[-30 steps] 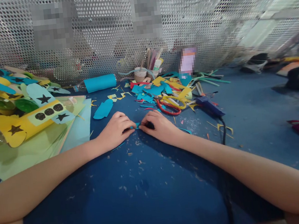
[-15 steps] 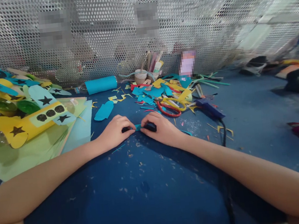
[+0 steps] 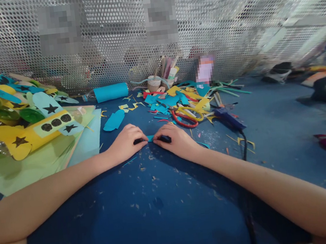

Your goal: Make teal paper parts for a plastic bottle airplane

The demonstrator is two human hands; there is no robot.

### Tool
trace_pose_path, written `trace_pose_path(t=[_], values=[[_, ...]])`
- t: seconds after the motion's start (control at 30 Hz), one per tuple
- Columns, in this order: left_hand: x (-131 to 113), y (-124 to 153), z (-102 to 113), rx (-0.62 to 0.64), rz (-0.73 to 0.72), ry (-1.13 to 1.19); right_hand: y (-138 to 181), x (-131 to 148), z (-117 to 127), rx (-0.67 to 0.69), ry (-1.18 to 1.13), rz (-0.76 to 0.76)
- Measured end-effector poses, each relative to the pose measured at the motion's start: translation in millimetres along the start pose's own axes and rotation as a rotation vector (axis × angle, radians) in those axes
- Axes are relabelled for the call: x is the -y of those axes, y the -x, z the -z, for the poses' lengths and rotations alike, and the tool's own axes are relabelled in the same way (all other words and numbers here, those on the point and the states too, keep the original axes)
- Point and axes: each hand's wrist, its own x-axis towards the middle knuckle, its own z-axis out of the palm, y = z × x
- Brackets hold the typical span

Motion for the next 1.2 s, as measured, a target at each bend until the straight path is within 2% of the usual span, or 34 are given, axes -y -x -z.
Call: trace_pose_path(t=[0.2, 0.43, 0.63, 0.97, 1.2], values=[[0.7, 1.6, -1.6, -0.025, 0.000, -0.039, -0.5, -0.5, 1.2, 0.012, 0.002, -0.015], [-2.5, 2.2, -2.5, -0.025, -0.050, -0.069, -2.5, -4.2, 0.9, 0.038, 0.023, 0.007], [-2.8, 2.3, -2.9, -0.004, -0.103, -0.104, -2.7, -4.8, -1.8, 0.035, 0.038, -0.037], [1.0, 1.4, -4.5, -0.026, -0.012, -0.044, -3.5, -4.6, 3.8, 0.006, -0.070, -0.093], [-1.2, 0.1, -2.2, -0.028, -0.076, -0.058, -3.4, -6.2, 3.1, 0.027, -0.042, -0.086]])
